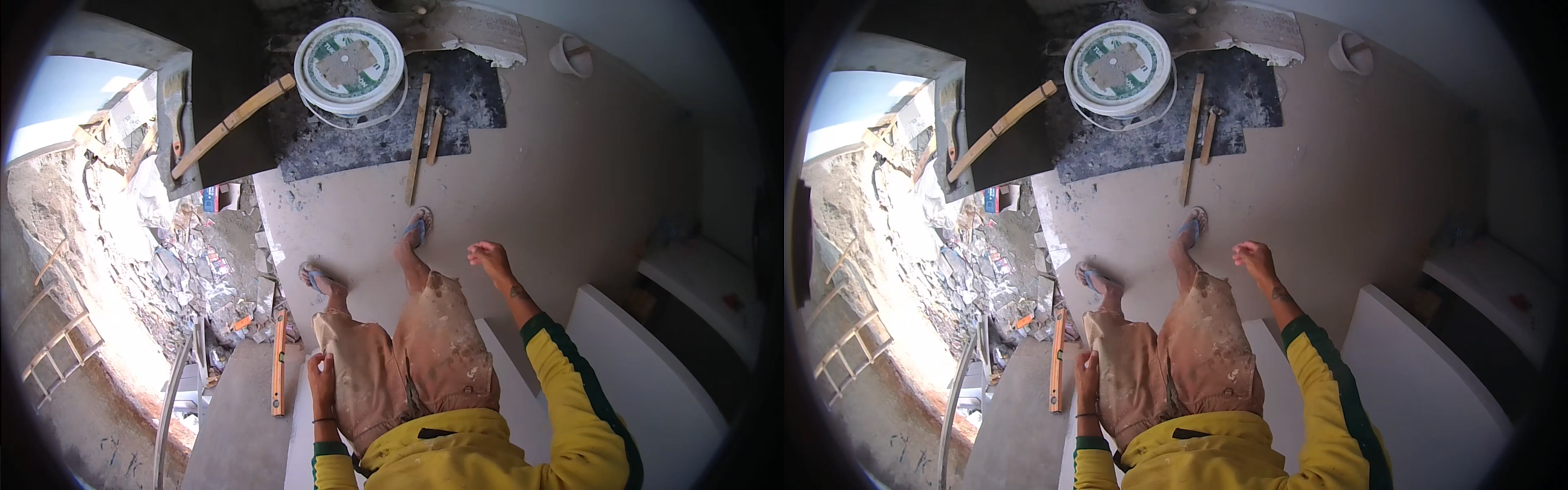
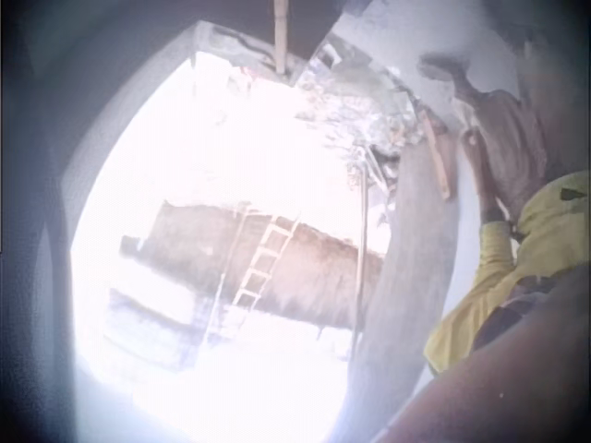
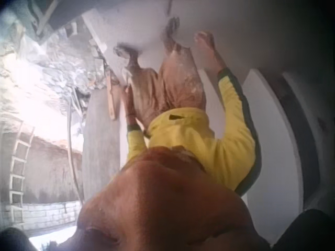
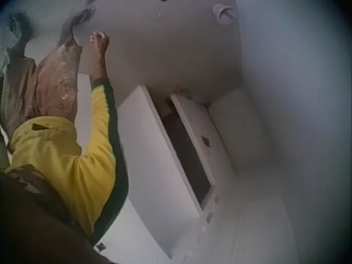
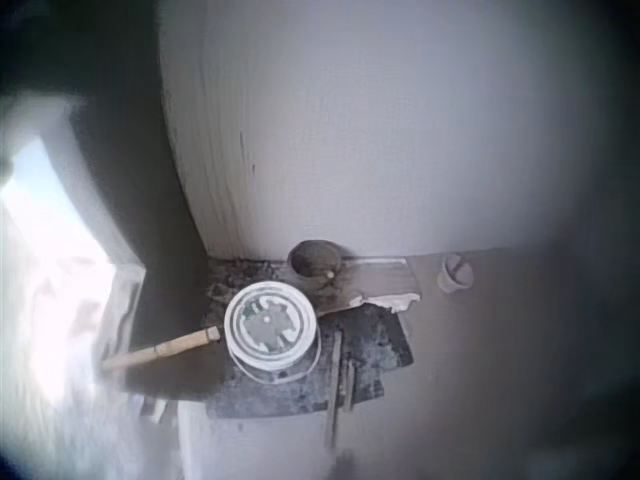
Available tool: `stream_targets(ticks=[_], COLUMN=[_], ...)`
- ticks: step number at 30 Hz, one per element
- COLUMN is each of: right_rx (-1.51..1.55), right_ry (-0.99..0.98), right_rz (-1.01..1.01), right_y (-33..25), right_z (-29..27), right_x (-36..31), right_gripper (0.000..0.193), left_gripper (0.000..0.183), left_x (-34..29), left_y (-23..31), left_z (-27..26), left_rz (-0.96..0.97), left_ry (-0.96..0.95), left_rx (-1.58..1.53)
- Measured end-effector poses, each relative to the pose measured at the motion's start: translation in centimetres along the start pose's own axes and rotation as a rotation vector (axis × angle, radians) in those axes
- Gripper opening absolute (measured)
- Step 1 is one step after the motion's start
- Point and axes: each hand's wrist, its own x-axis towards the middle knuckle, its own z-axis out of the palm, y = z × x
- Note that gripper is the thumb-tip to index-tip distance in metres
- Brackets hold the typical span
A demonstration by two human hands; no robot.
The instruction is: The person uses a spirit level and a wooden stick to align and secure an electrical box in a wall opening. They repeatedly check the level, adjust the box, and tap the stick to set it in place.
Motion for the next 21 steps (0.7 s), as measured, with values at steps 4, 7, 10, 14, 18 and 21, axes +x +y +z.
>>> stream_targets(ticks=[4,7,10,14,18,21], right_rx=[0.217,0.071,-0.290,-0.471,-0.143,0.564], right_ry=[0.051,0.183,0.391,0.383,0.275,0.152], right_rz=[0.150,-0.065,0.028,-0.007,-0.069,-0.075], right_y=[5.0,12.7,9.1,6.7,8.6,6.5], right_z=[6.1,12.3,17.5,18.7,16.8,13.8], right_x=[19.3,34.2,39.7,43.0,39.7,33.2], right_gripper=[0.024,0.036,0.062,0.056,0.038,0.033], left_gripper=[0.044,0.049,0.040,0.033,0.034,0.036], left_x=[0.9,3.3,4.6,5.0,5.2,5.8], left_y=[3.3,7.8,8.9,8.8,9.1,8.4], left_z=[5.0,8.6,7.8,6.6,5.7,5.3], left_rz=[-0.100,-0.129,-0.170,-0.194,-0.210,-0.163], left_ry=[-0.058,-0.090,0.050,0.130,0.066,0.083], left_rx=[0.058,0.137,-0.081,-0.176,0.020,0.094])
